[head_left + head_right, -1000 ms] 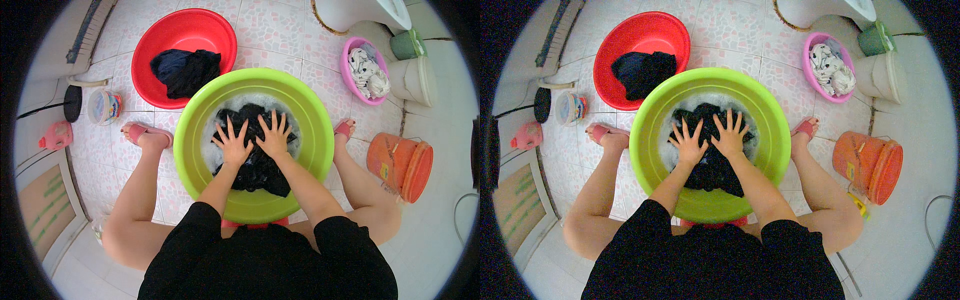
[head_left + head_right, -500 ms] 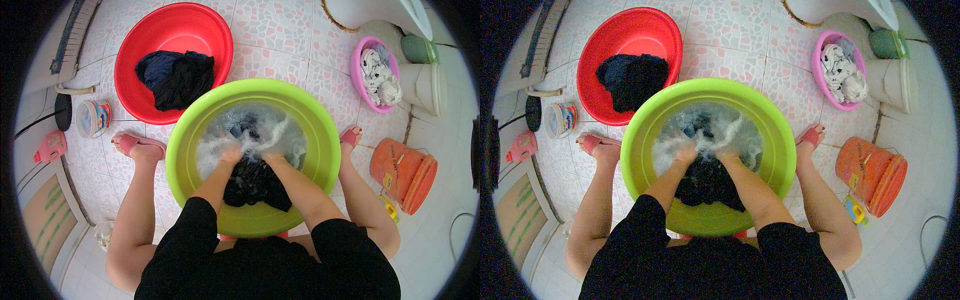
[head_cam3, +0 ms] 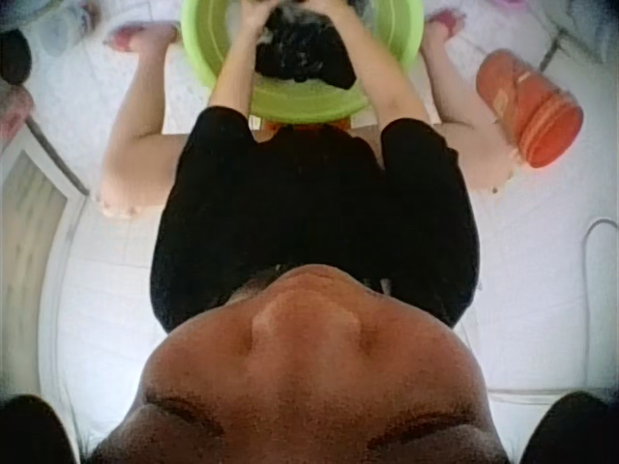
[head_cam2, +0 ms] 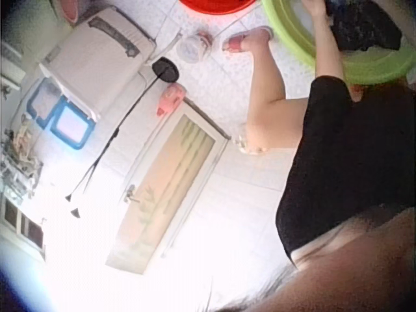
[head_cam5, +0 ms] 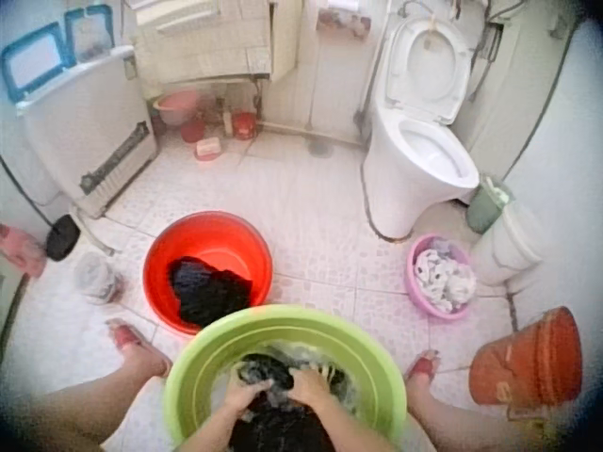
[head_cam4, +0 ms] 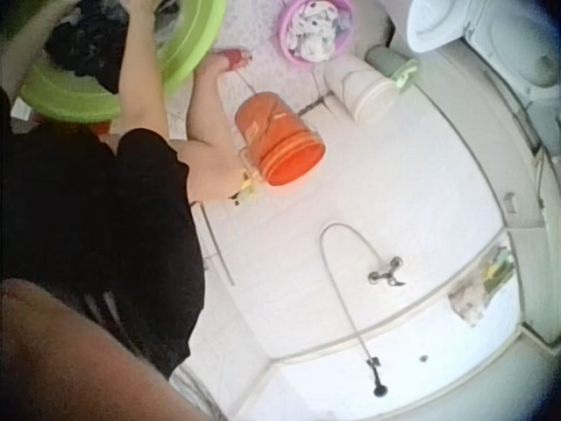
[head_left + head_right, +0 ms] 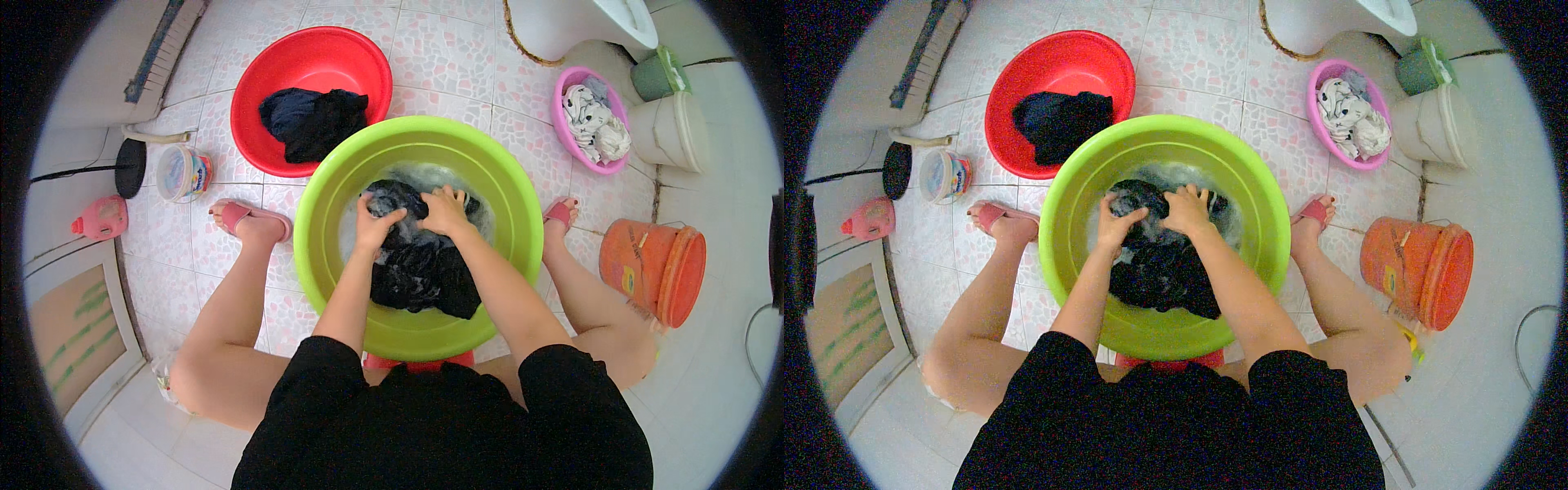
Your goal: The person washes black clothing by hand in a green basin filled with soapy water, rubbing and squeezing the fabric repeatedly while sitting on a stool.
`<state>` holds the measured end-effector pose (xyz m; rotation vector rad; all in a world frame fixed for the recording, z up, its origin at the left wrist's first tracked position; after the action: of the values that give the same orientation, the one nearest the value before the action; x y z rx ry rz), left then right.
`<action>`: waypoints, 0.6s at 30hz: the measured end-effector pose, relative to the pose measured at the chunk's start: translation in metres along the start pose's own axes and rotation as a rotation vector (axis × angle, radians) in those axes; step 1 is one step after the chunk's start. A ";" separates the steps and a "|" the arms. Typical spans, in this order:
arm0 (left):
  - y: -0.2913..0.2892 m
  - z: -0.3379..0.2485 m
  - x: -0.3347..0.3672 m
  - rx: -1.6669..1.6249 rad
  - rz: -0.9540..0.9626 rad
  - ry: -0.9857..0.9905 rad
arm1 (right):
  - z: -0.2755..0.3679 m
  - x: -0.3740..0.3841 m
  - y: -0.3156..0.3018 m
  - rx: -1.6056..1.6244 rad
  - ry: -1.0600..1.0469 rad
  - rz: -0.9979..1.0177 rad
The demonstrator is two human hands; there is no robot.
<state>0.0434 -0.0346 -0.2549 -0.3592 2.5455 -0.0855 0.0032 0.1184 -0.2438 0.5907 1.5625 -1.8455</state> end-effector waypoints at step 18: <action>-0.018 -0.164 -0.133 -0.995 0.582 -0.083 | 0.028 -0.128 -0.063 0.990 -0.498 -0.416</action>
<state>0.0659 -0.0176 -0.0449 0.0433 2.3153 1.3912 0.0491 0.1201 -0.1057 0.1551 0.3845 -2.7835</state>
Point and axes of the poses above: each hand's wrist, its own x-axis towards the middle knuckle, its own y-axis out of the palm, z = x × y, the point moved 6 cm from there along x, towards the middle knuckle, and after that the axes turned 4 degrees about y, right-handed, at the moved point
